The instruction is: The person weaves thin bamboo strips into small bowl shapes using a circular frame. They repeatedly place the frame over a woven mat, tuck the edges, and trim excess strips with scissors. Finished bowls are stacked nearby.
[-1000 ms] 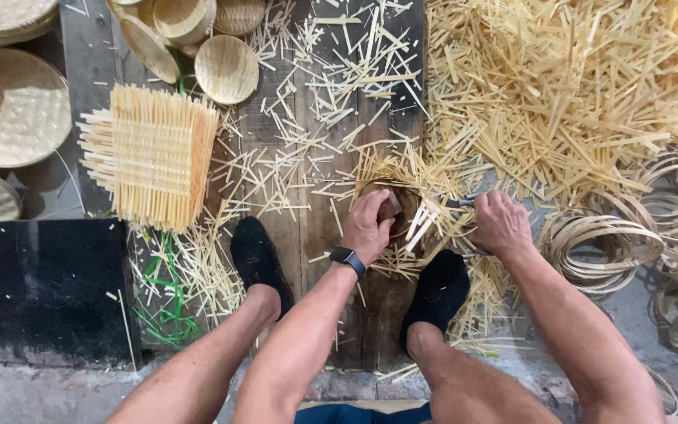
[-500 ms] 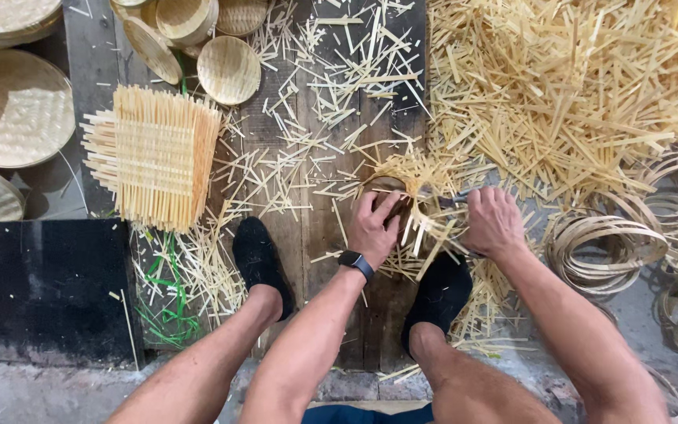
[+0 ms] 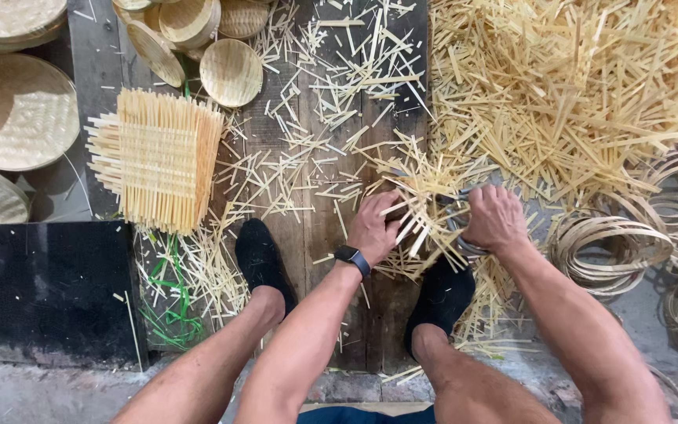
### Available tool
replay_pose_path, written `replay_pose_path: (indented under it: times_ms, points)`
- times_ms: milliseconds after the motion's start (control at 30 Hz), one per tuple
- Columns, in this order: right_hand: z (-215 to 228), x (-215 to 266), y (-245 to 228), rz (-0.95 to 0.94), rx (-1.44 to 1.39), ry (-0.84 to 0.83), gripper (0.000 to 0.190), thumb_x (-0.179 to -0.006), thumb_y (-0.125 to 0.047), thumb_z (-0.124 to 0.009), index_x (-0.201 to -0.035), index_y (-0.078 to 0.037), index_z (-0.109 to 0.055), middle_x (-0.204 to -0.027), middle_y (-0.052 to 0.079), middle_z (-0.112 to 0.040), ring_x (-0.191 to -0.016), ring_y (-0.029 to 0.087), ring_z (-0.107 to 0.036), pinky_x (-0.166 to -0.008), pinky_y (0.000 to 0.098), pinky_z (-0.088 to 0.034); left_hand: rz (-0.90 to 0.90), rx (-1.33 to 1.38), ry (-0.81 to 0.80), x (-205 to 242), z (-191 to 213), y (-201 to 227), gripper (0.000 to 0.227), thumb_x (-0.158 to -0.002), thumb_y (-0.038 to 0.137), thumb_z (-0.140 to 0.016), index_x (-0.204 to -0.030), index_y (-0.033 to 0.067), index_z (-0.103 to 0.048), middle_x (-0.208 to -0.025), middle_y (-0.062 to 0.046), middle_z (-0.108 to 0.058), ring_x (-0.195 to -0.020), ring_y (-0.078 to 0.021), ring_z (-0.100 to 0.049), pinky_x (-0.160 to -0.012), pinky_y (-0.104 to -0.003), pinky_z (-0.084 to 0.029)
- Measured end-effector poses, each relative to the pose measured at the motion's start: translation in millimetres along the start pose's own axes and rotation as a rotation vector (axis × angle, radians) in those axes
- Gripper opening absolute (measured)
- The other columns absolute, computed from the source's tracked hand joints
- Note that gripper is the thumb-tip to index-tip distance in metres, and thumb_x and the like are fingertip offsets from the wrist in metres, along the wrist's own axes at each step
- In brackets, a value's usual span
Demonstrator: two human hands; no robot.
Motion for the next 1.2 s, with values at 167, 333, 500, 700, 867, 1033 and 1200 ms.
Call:
replay_pose_path:
  times_ms: [167,333,500,700,867,1033,1200]
  points:
    - [-7,6,16,-0.023,-0.084,-0.172,0.035,-0.092,-0.020,-0.055,-0.120,-0.002,-0.063,-0.103,0.016,-0.068,-0.091,0.025,-0.067,-0.081,0.0350,-0.058,0.048,-0.069,0.018,5,7,6,0.060,-0.076,0.011,-0.078,-0.134,0.0164,-0.063,-0.131,-0.020,-0.057,-0.124,-0.0398,-0.054,-0.106,-0.047,-0.048]
    - [0,3,1,0.034,0.009,0.044,0.053,-0.079,-0.034,-0.066,-0.117,0.002,-0.060,-0.107,0.021,-0.064,-0.096,0.028,-0.063,-0.086,0.0371,-0.054,-0.002,-0.092,0.007,5,6,18,0.058,-0.079,0.016,-0.080,-0.134,0.0159,-0.063,-0.133,-0.021,-0.056,-0.123,-0.0406,-0.054,-0.104,-0.049,-0.049]
    - [-1,2,5,-0.012,-0.075,-0.076,0.053,-0.085,-0.033,-0.067,-0.127,0.000,-0.060,-0.109,0.021,-0.066,-0.100,0.028,-0.064,-0.082,0.0385,-0.057,-0.050,-0.113,0.058,4,11,16,0.052,-0.079,0.011,-0.075,-0.130,0.0130,-0.064,-0.134,-0.022,-0.056,-0.122,-0.0412,-0.056,-0.106,-0.049,-0.049]
    - [5,7,5,-0.002,-0.035,-0.134,0.052,-0.083,-0.037,-0.068,-0.120,0.000,-0.063,-0.108,0.017,-0.067,-0.099,0.025,-0.065,-0.085,0.0366,-0.057,0.006,-0.065,0.000,8,0,11,0.040,-0.085,0.010,-0.072,-0.124,0.0159,-0.068,-0.128,-0.015,-0.060,-0.120,-0.0375,-0.061,-0.101,-0.045,-0.052]
    - [19,2,-8,-0.030,-0.065,-0.172,0.051,-0.083,-0.035,-0.070,-0.122,-0.003,-0.062,-0.105,0.017,-0.066,-0.098,0.025,-0.064,-0.088,0.0382,-0.054,-0.198,-0.141,-0.017,3,1,13,0.052,-0.073,0.001,-0.068,-0.123,0.0149,-0.069,-0.129,-0.015,-0.061,-0.120,-0.0394,-0.058,-0.106,-0.045,-0.052]
    - [15,9,20,-0.134,-0.114,-0.275,0.041,-0.095,-0.042,-0.062,-0.117,-0.008,-0.068,-0.096,0.012,-0.068,-0.083,0.021,-0.068,-0.071,0.0345,-0.056,-0.128,-0.026,-0.088,5,13,6,0.046,-0.085,0.002,-0.067,-0.125,0.0252,-0.072,-0.131,-0.009,-0.068,-0.125,-0.0327,-0.062,-0.109,-0.042,-0.053]
    - [-10,7,61,-0.637,-0.658,-0.165,0.059,-0.093,-0.055,-0.072,-0.125,-0.006,-0.067,-0.086,0.016,-0.070,-0.073,0.025,-0.062,-0.067,0.0441,-0.053,-0.009,0.031,-0.063,-1,13,2,0.064,-0.077,0.023,-0.078,-0.139,0.0153,-0.061,-0.135,-0.018,-0.060,-0.126,-0.0384,-0.055,-0.104,-0.047,-0.045]
Point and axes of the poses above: each hand's wrist, its own x-axis away from the middle knuckle, its own z-axis out of the back of the hand, y = z × x, the point moved 3 cm from there along -x, towards the middle knuckle
